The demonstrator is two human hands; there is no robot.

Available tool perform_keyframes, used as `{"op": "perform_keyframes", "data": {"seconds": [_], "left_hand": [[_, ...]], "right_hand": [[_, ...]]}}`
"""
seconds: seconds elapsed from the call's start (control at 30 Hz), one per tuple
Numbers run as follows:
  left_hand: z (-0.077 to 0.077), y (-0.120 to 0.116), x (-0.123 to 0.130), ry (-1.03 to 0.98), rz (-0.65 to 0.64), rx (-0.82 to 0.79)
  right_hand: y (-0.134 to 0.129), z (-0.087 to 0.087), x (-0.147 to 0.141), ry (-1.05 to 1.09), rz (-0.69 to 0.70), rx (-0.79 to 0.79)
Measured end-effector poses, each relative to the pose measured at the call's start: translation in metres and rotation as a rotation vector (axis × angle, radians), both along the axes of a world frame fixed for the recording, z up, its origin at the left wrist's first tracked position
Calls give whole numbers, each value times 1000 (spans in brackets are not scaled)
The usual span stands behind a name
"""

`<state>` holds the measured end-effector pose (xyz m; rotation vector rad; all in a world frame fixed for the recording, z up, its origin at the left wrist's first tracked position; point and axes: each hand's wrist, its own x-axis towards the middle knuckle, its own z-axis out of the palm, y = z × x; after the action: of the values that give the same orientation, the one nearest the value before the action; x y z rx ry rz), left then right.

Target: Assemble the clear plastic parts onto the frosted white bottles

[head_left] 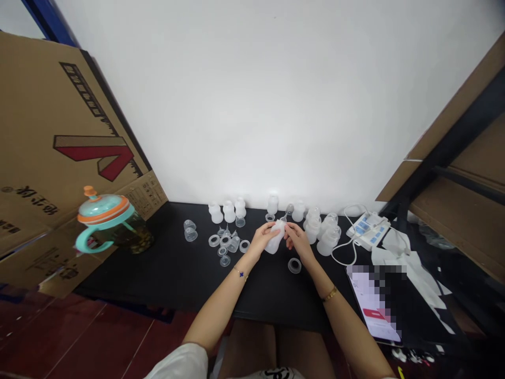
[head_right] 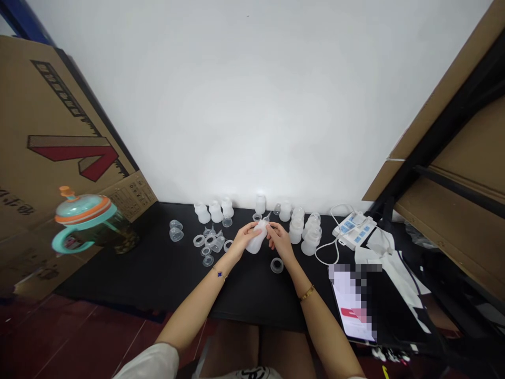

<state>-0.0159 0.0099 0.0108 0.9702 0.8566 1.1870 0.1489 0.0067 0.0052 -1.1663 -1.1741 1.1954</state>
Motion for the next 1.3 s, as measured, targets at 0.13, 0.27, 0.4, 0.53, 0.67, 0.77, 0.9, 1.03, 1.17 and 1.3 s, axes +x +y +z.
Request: {"op": "perform_keyframes", "data": {"seconds": [0.13,0.27,0.4,0.53,0.67,0.77,0.9,1.03,1.17,1.3], "left_hand": [[2,2,-3,-109,71,-28],[6,1,-3,-227,-3,-56],[6,-3,0,-249,-37,-74],[3,-4,3,-184,9,-14],[0,-4,3,-107,56,-27],[0,-5,3,-47,82,-27],[1,-7,5,-10,73,-24],[2,-8,5,4,51,-20],[3,-6,4,16,49,-11],[0,-1,1,73,86,37]], "right_hand": [[-2,1,-1,18,23,-31],[-4,3,-3,30,96,-63],[-5,4,-5,48,149,-93],[-7,4,-6,72,176,-96],[-8,1,-7,59,190,-89],[-7,-3,-8,44,180,-88],[-7,-4,-7,19,161,-90],[-8,-2,-6,24,163,-87],[-8,-2,-6,44,149,-89],[-8,-1,-6,76,121,-93]]}}
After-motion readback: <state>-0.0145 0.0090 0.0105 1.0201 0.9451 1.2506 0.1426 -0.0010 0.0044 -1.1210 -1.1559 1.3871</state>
